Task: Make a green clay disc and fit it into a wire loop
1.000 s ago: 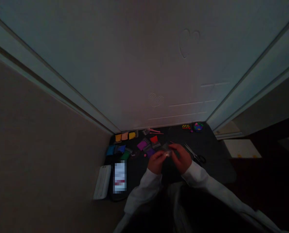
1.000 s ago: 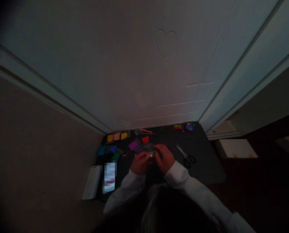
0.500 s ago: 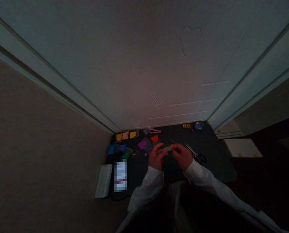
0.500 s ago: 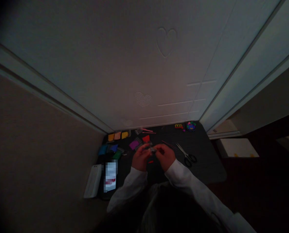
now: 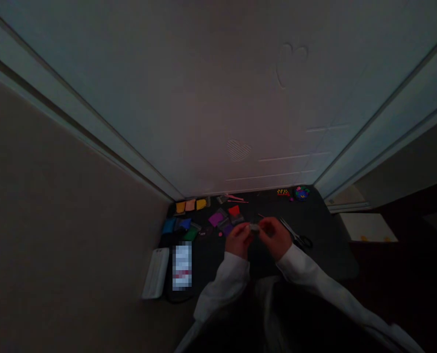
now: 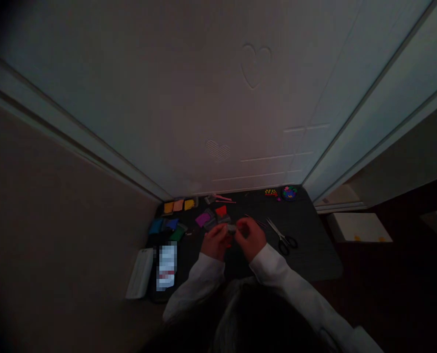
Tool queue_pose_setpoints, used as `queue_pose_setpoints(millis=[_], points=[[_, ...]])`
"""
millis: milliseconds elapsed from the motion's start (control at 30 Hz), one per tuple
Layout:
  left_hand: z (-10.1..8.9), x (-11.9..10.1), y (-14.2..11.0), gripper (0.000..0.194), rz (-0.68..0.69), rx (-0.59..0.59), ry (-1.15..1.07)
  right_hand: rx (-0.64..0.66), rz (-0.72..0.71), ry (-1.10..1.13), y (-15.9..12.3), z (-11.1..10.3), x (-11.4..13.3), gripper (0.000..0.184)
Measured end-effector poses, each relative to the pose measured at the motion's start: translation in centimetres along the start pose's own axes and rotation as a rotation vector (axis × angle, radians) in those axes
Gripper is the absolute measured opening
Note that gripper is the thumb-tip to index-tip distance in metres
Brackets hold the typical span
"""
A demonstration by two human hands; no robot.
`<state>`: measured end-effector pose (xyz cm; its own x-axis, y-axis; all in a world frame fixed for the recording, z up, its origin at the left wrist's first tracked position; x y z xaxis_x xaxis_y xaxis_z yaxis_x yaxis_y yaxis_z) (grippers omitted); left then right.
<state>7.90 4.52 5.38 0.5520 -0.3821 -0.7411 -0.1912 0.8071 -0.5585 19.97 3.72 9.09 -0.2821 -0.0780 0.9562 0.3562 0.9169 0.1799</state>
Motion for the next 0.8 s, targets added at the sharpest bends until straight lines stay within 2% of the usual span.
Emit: queue_pose_setpoints(millis=[100, 167, 367, 467, 800], points=[[0.0, -0.3, -0.1, 0.026, 0.003, 0.015, -0.02, -0.033, -0.095, -0.121, 0.3, -0.4, 0.6, 0.012], [0.2, -0.7, -0.3, 0.025, -0.009, 0.035, -0.016, -0.029, -0.084, -0.141, 0.6, -0.7, 1.0, 0.012], [1.6, -1.6, -1.3, 0.018, -0.06, 0.2, -0.057, 0.102, 0.25, -0.013, 1.2, -1.0, 1.4, 0.015], [2.0, -1.6, -1.8, 0.017, -0.135, 0.289, -0.023, 0.16, 0.348, 0.053, 1.3, -1.2, 1.5, 0.013], [2.5, -1.6, -3.4, 0.012, -0.166, 0.479, -0.007, 0.244, 0.414, 0.106, 2.2, -1.8, 1.0, 0.017]])
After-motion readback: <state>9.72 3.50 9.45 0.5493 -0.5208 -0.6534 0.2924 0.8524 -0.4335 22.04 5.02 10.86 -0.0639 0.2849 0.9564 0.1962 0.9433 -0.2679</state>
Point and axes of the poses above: each hand's wrist, its own y-axis towards the middle knuckle, its own z-axis out of the palm, x = y × z, the point moved 5 cm from there along y, towards the middle knuckle, and after that the axes turned 13 degrees about -x, right-handed, at the moved point
